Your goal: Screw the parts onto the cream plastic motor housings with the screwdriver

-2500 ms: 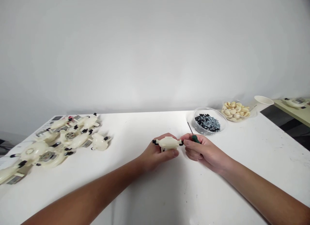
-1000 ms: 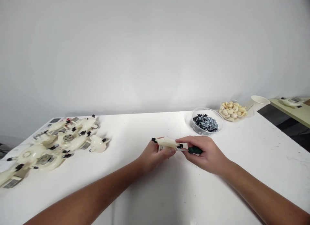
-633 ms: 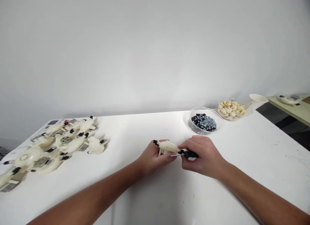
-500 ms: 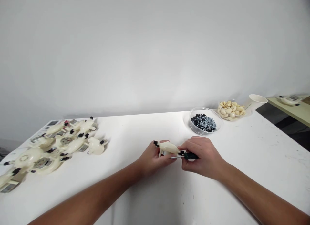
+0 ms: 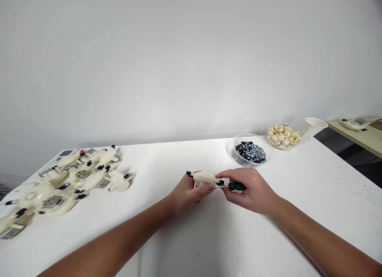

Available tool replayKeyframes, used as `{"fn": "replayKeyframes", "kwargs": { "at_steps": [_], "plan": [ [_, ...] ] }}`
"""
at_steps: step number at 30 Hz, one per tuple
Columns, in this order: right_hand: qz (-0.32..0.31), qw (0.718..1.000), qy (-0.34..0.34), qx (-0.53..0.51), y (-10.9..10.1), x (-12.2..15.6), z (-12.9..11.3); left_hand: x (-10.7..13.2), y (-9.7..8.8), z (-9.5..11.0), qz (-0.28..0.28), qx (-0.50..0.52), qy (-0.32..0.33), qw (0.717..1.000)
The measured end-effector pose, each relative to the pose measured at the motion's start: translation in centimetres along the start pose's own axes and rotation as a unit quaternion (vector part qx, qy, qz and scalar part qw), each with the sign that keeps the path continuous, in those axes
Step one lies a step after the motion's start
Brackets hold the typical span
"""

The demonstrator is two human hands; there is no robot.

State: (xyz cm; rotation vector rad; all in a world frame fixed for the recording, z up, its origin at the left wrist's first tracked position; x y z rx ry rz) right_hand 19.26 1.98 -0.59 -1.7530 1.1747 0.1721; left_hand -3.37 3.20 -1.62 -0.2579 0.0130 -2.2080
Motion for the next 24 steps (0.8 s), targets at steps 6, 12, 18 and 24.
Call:
{"fn": "replayKeyframes", "kwargs": {
  "at_steps": [6,12,18,24],
  "plan": [
    [-0.007,0.998,0.019,-0.057,0.00,-0.02,0.12,0.09,0.33,0.58,0.005,0.015,-0.008,1.000],
    [0.002,0.997,0.035,-0.068,0.09,0.16,0.44,0.14,0.53,0.59,0.011,0.006,-0.011,1.000],
    [0.007,0.996,0.034,-0.078,-0.07,0.06,0.51,0.09,0.62,0.44,0.011,0.012,0.000,1.000],
    [-0.015,0.996,0.052,-0.071,0.02,-0.13,0.44,-0.01,0.40,0.25,0.006,0.025,-0.007,1.000]
  ]
}}
Point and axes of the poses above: each hand's wrist, its own x-axis away from the middle knuckle, its own y-axis out of the palm, z = x × y, the point moved 1 cm from there along -x, towards the middle knuckle, and after that the axes turned 8 degrees about -y, right-handed, at the moved point
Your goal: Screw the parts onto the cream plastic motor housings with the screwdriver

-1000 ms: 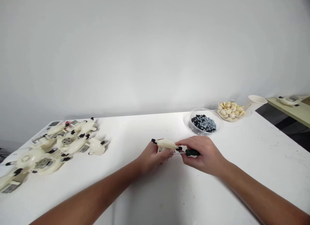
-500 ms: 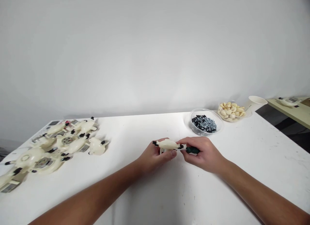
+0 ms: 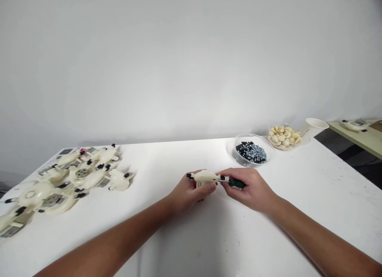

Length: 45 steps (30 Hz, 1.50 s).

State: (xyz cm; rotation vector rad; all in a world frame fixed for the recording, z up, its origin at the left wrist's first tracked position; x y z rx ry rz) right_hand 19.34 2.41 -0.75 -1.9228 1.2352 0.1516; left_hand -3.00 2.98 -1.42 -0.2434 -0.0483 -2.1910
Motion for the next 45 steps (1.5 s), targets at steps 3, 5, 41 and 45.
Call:
{"fn": "replayKeyframes", "kwargs": {
  "at_steps": [3,5,41,45],
  "plan": [
    [0.005,1.000,0.010,0.000,0.24,-0.05,-0.04,-0.02,-0.07,0.04,0.002,0.002,0.004,1.000],
    [0.014,1.000,0.016,0.000,0.34,-0.03,-0.09,0.00,-0.05,0.14,0.004,-0.002,0.000,1.000],
    [-0.010,0.997,0.078,0.014,0.18,0.07,-0.04,-0.11,0.64,0.29,0.017,-0.005,0.010,1.000],
    [-0.009,0.996,0.081,0.020,0.25,0.13,0.05,-0.14,0.68,0.23,0.013,-0.020,0.016,1.000]
  ]
}}
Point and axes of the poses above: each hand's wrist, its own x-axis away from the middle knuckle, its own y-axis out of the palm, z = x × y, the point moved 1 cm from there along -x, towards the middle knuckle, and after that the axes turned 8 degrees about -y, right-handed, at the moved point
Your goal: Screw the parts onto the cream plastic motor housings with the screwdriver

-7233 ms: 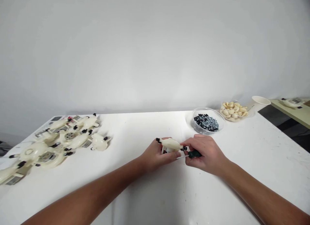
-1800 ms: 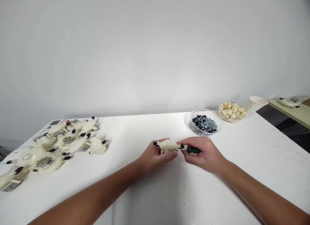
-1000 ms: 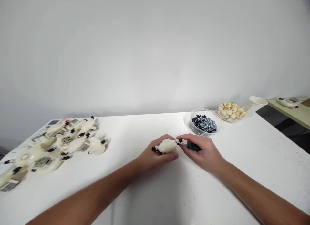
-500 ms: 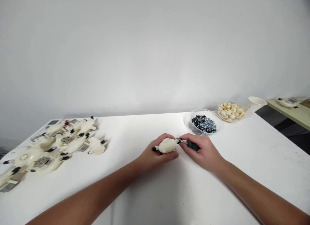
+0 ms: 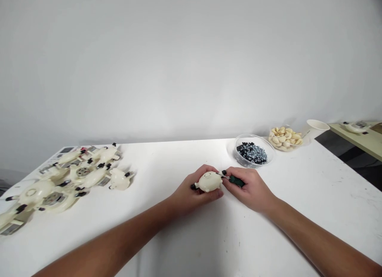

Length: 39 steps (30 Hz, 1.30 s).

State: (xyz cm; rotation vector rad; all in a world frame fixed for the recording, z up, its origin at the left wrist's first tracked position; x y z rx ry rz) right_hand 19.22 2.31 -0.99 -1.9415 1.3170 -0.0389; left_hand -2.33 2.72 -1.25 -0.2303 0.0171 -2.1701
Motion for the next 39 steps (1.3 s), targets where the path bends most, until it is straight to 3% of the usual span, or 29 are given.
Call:
{"fn": "replayKeyframes", "kwargs": {
  "at_steps": [13,22,27,34,39],
  "plan": [
    [0.009,1.000,-0.014,-0.008,-0.1,-0.1,-0.2,0.4,-0.2,0.4,-0.021,-0.010,0.001,1.000],
    [0.021,0.997,0.043,-0.061,0.0,0.1,0.0,0.0,-0.6,-0.4,0.059,0.077,-0.059,0.994],
    [0.016,0.991,0.061,-0.118,-0.2,0.2,0.1,-0.1,-1.1,-0.6,0.074,0.123,-0.046,0.989],
    [-0.025,0.992,0.077,-0.100,-0.3,0.0,-0.3,-0.4,-1.4,-0.5,0.061,0.225,0.021,0.972],
    [-0.060,0.989,0.076,-0.108,-0.6,0.0,-1.0,-0.8,-1.4,-0.9,0.045,0.280,0.021,0.959]
  ]
}}
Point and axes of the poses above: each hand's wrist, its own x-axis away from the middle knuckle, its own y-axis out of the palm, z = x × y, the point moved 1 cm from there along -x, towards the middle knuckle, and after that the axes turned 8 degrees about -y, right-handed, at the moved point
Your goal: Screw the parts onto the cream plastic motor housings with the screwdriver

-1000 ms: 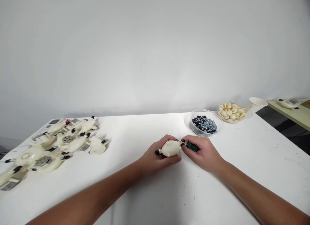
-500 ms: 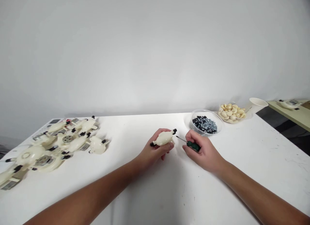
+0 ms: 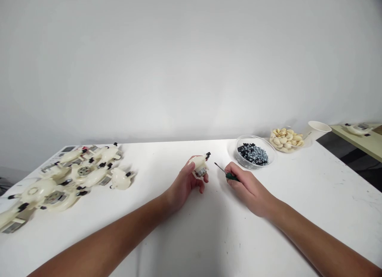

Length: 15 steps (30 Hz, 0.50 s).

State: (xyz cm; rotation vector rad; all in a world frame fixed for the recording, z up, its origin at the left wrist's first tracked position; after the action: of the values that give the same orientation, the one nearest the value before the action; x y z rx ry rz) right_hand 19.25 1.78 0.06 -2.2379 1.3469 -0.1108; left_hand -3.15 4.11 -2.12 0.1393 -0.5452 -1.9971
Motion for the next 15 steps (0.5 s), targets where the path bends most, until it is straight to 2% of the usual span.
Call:
{"fn": "replayKeyframes", "kwargs": {
  "at_steps": [8,15],
  "plan": [
    [0.019,0.998,-0.018,0.054,0.59,-0.20,0.54,0.15,0.06,0.27,-0.017,-0.034,-0.016,0.999],
    [0.086,0.990,-0.068,0.083,0.28,-0.43,0.81,0.68,0.40,0.76,-0.038,-0.112,-0.028,0.993]
  ]
}}
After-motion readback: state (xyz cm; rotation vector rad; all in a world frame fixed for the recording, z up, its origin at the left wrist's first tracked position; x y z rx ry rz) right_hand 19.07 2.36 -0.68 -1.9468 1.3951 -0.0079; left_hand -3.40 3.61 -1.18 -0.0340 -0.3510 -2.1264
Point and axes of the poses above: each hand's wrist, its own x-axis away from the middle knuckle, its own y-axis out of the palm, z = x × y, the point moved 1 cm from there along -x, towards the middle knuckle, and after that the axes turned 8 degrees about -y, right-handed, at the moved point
